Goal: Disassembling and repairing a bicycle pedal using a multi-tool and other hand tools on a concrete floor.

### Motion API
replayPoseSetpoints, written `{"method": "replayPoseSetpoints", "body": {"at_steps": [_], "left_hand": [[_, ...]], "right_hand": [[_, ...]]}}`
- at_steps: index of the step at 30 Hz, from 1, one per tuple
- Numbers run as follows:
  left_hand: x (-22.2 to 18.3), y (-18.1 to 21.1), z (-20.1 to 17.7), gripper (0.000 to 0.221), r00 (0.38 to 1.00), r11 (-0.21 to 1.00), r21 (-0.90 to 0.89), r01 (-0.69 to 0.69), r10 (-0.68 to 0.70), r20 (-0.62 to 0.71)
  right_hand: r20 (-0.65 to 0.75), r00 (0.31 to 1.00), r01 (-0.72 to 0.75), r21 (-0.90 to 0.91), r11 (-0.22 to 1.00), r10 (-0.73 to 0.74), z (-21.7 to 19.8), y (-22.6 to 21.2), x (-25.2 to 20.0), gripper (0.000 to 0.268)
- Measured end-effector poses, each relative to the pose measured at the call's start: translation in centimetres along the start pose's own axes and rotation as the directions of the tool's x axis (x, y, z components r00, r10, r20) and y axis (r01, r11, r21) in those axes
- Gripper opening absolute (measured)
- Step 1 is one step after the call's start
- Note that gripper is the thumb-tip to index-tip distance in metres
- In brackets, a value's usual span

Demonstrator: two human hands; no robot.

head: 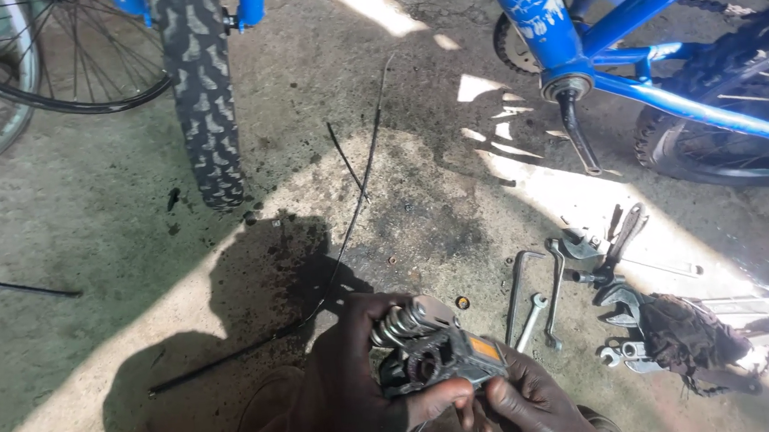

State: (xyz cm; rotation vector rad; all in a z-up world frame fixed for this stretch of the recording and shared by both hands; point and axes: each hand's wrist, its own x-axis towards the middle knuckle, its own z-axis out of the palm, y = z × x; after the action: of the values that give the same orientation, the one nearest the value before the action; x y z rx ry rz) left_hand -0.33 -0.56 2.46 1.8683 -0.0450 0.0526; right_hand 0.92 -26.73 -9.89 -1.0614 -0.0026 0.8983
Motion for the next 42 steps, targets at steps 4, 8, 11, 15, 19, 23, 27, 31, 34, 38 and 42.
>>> {"method": "replayPoseSetpoints", "body": {"at_steps": [4,8,11,15,19,23,27,31,34,38,42], "left_hand": [[0.2,0.4,-0.5,0.07,0.993,0.995,0.041,-0.087,0.083,0.086],[-0.1,0.1,-0.4,0.073,0.99,0.99,0.058,-0.129,0.124,0.07],[0.1,0.4,-0.6,0.067,0.974,0.977,0.063,-0.203,0.195,0.116],[0.0,0.8,-0.6,0.069,0.976,0.979,0.077,-0.189,0.179,0.121],[-0.5,1.1,-0.2,0.069,0.974,0.969,0.121,-0.217,0.207,0.088],[-0.2,0.5,-0.2,0.068,0.961,0.96,0.087,-0.264,0.255,0.104],[0.0,0.3,-0.3,0.069,0.981,0.981,0.067,-0.181,0.175,0.083],[0.4,0.6,-0.4,0.069,0.992,0.992,0.024,-0.123,0.123,0.025],[0.4,0.5,-0.2,0.071,0.998,0.999,0.003,-0.054,0.054,0.031],[0.3,-0.1,0.1,0.069,1.0,0.999,0.036,0.023,-0.022,-0.002],[0.6,-0.4,1.0,0.063,0.994,0.992,-0.128,0.024,-0.037,-0.103]], "right_hand": [[-0.018,0.973,-0.216,0.275,0.937,0.23,-1.4,2.2,0.0,0.042],[-0.066,0.953,-0.27,0.261,0.927,0.296,-3.6,3.9,0.0,0.038],[-0.011,0.965,-0.248,0.286,0.926,0.262,-5.2,5.3,0.3,0.032],[0.005,0.953,-0.294,0.243,0.924,0.302,-4.2,4.0,0.2,0.044],[-0.087,0.894,-0.37,0.411,0.833,0.44,-5.3,5.0,0.1,0.039],[-0.084,0.922,-0.296,0.473,0.83,0.377,-7.0,7.1,-0.1,0.042],[-0.002,0.97,-0.221,0.419,0.88,0.245,-4.8,4.9,0.2,0.045],[0.011,0.996,-0.081,0.418,0.905,0.084,-5.3,5.7,0.1,0.025],[0.039,0.999,-0.03,0.353,0.935,0.017,-3.0,3.9,0.6,0.021],[0.116,0.991,-0.075,0.118,0.99,0.061,-1.5,1.1,0.9,0.023],[0.156,0.987,-0.031,-0.003,1.0,0.031,-0.8,0.2,0.8,0.039]]}}
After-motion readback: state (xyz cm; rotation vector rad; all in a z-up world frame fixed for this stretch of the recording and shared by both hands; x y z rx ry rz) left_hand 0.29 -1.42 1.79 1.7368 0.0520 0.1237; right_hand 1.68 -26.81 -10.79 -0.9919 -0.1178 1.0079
